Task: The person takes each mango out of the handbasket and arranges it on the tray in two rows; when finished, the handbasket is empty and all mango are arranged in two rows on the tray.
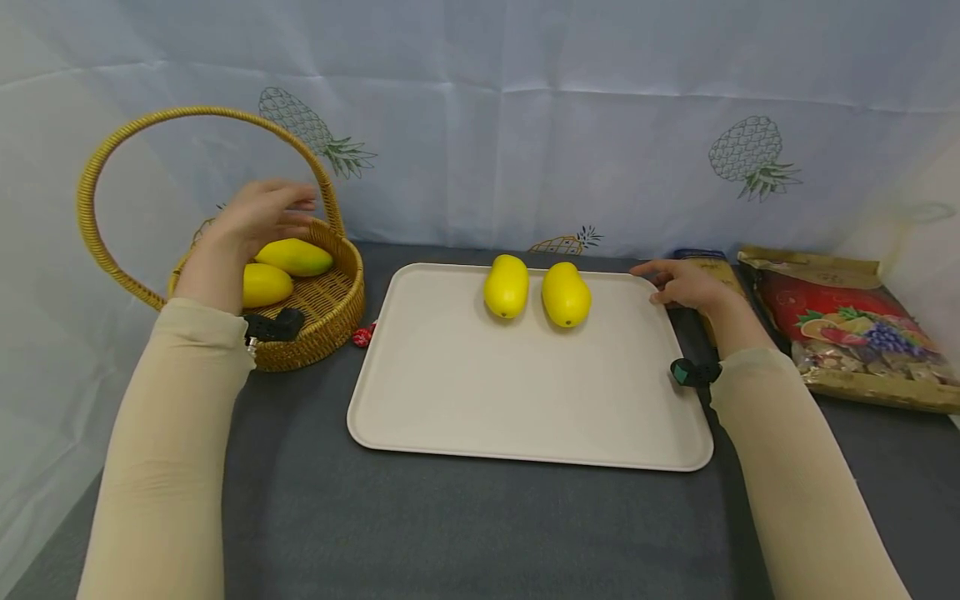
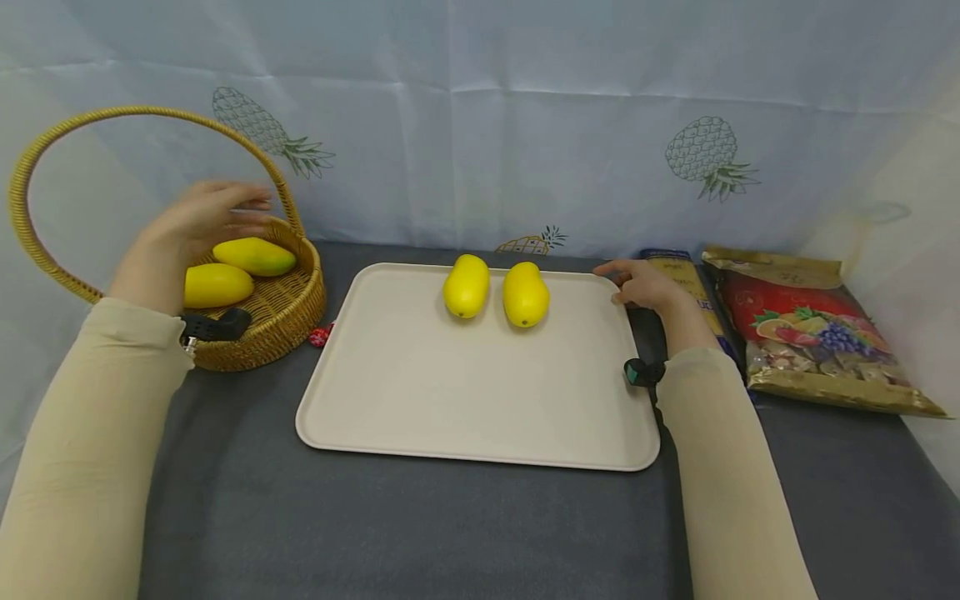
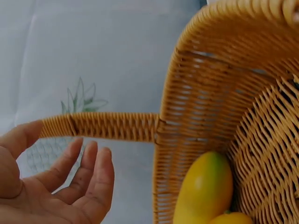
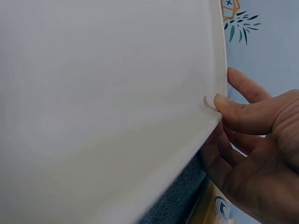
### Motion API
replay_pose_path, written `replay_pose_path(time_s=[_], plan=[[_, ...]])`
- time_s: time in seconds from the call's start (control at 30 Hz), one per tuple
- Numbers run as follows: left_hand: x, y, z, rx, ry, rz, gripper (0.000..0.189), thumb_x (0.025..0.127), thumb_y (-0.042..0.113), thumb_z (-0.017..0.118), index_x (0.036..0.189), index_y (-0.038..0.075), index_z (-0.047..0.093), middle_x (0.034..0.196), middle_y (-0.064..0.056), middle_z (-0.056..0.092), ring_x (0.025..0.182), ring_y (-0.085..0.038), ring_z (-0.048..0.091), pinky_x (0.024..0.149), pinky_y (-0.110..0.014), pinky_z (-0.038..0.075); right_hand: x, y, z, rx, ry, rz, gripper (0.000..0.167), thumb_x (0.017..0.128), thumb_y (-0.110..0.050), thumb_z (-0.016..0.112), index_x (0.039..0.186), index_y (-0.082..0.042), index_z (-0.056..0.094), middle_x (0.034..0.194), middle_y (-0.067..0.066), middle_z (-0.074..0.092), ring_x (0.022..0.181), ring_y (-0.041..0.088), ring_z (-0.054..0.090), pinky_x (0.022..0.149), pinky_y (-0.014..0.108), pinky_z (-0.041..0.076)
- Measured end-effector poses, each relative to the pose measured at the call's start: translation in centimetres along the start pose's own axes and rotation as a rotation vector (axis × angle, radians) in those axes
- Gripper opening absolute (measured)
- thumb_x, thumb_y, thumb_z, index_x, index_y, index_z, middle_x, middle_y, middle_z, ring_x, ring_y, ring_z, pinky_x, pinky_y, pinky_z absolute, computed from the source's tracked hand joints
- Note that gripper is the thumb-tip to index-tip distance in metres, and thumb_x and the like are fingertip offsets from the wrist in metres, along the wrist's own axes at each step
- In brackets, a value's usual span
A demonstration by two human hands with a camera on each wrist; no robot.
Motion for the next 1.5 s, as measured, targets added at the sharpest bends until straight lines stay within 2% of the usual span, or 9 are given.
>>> replay_pose_path(time_s=[0.23, 0.33, 0.4, 0.53, 0.63, 0.87, 1.0, 1.27, 1.5], plan=[[0.2, -1.7, -1.6, -0.046, 0.062, -0.042, 0.076, 0.098, 0.051, 0.047, 0.158, 0.013, 0.019, 0.111, 0.017, 0.048, 0.092, 0.004, 0.055, 0.081, -0.009, 0.051, -0.2, -0.1, 0.0, 0.008, -0.003, 0.005, 0.057, 0.097, 0.001, 0.054, 0.151, -0.005, 0.037, 0.139, 0.032, 0.038, 0.115, 0.043, 0.044, 0.103, 0.058, 0.047], [0.3, -2.4, -2.0, -0.05, 0.097, -0.058, 0.077, 0.098, 0.051, 0.048, 0.159, 0.013, 0.018, 0.119, 0.016, 0.049, 0.09, 0.005, 0.055, 0.096, -0.015, 0.049, -0.1, -0.2, 0.1, 0.009, -0.005, 0.008, 0.057, 0.097, 0.001, 0.053, 0.151, -0.005, 0.037, 0.139, 0.032, 0.038, 0.114, 0.042, 0.045, 0.101, 0.056, 0.048], [0.5, -2.8, -2.0, -0.04, 0.114, -0.064, 0.077, 0.098, 0.052, 0.047, 0.159, 0.014, 0.017, 0.139, 0.012, 0.047, 0.098, 0.003, 0.055, 0.109, -0.022, 0.044, -0.1, -0.2, 0.1, 0.011, -0.007, 0.013, 0.057, 0.097, 0.0, 0.053, 0.151, -0.006, 0.037, 0.14, 0.032, 0.038, 0.114, 0.042, 0.045, 0.1, 0.055, 0.048], [0.9, -3.4, -2.1, -0.007, 0.152, -0.08, 0.079, 0.097, 0.055, 0.045, 0.159, 0.015, 0.018, 0.166, -0.004, 0.02, 0.137, -0.018, 0.045, 0.124, -0.036, 0.031, -0.1, -0.2, 0.1, 0.013, -0.012, 0.017, 0.056, 0.098, -0.001, 0.054, 0.151, -0.006, 0.037, 0.141, 0.032, 0.038, 0.114, 0.041, 0.045, 0.101, 0.055, 0.048], [1.1, -3.8, -2.1, 0.012, 0.172, -0.099, 0.082, 0.095, 0.059, 0.046, 0.159, 0.016, 0.019, 0.168, -0.004, 0.011, 0.153, -0.029, 0.023, 0.127, -0.041, 0.025, -0.1, -0.2, 0.0, 0.008, -0.01, 0.015, 0.056, 0.097, -0.001, 0.054, 0.151, -0.006, 0.037, 0.141, 0.032, 0.038, 0.115, 0.042, 0.045, 0.102, 0.057, 0.047], [1.6, -4.8, -2.2, 0.114, 0.189, -0.092, 0.079, 0.096, 0.057, 0.047, 0.157, 0.012, 0.026, 0.168, -0.011, 0.004, 0.154, -0.04, 0.01, 0.126, -0.055, 0.02, -0.1, -0.3, 0.0, 0.018, -0.014, 0.022, 0.057, 0.097, -0.001, 0.054, 0.151, -0.007, 0.037, 0.142, 0.032, 0.036, 0.12, 0.044, 0.044, 0.105, 0.059, 0.045], [2.1, -5.2, -2.1, 0.239, 0.158, -0.045, 0.075, 0.098, 0.05, 0.047, 0.154, 0.003, 0.03, 0.165, -0.024, 0.012, 0.15, -0.048, 0.015, 0.121, -0.063, 0.022, -0.1, -0.2, -0.1, 0.022, -0.018, 0.019, 0.057, 0.098, -0.001, 0.053, 0.152, -0.007, 0.036, 0.146, 0.033, 0.034, 0.125, 0.046, 0.042, 0.106, 0.061, 0.043], [2.7, -5.8, -1.8, 0.361, 0.008, -0.032, 0.078, 0.099, 0.045, 0.053, 0.158, 0.005, 0.02, 0.163, -0.029, 0.012, 0.147, -0.053, 0.016, 0.118, -0.067, 0.021, 0.0, -0.1, 0.0, 0.018, -0.011, 0.012, 0.057, 0.097, 0.0, 0.054, 0.151, -0.006, 0.037, 0.141, 0.032, 0.038, 0.117, 0.042, 0.046, 0.1, 0.053, 0.05], [2.8, -6.2, -1.6, 0.604, -0.083, -0.031, 0.074, 0.098, 0.036, 0.056, 0.155, 0.002, 0.024, 0.161, -0.033, 0.012, 0.143, -0.059, 0.013, 0.114, -0.071, 0.019, -0.1, -0.3, -0.1, 0.012, 0.006, 0.0, 0.056, 0.096, 0.0, 0.055, 0.15, -0.005, 0.04, 0.132, 0.03, 0.044, 0.106, 0.037, 0.049, 0.089, 0.041, 0.053]])
Point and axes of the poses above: each hand's wrist, its own x-axis towards the middle knuckle, its own z-axis out of the palm, y = z × x, the point moved 3 cm from there along x, towards the middle knuckle
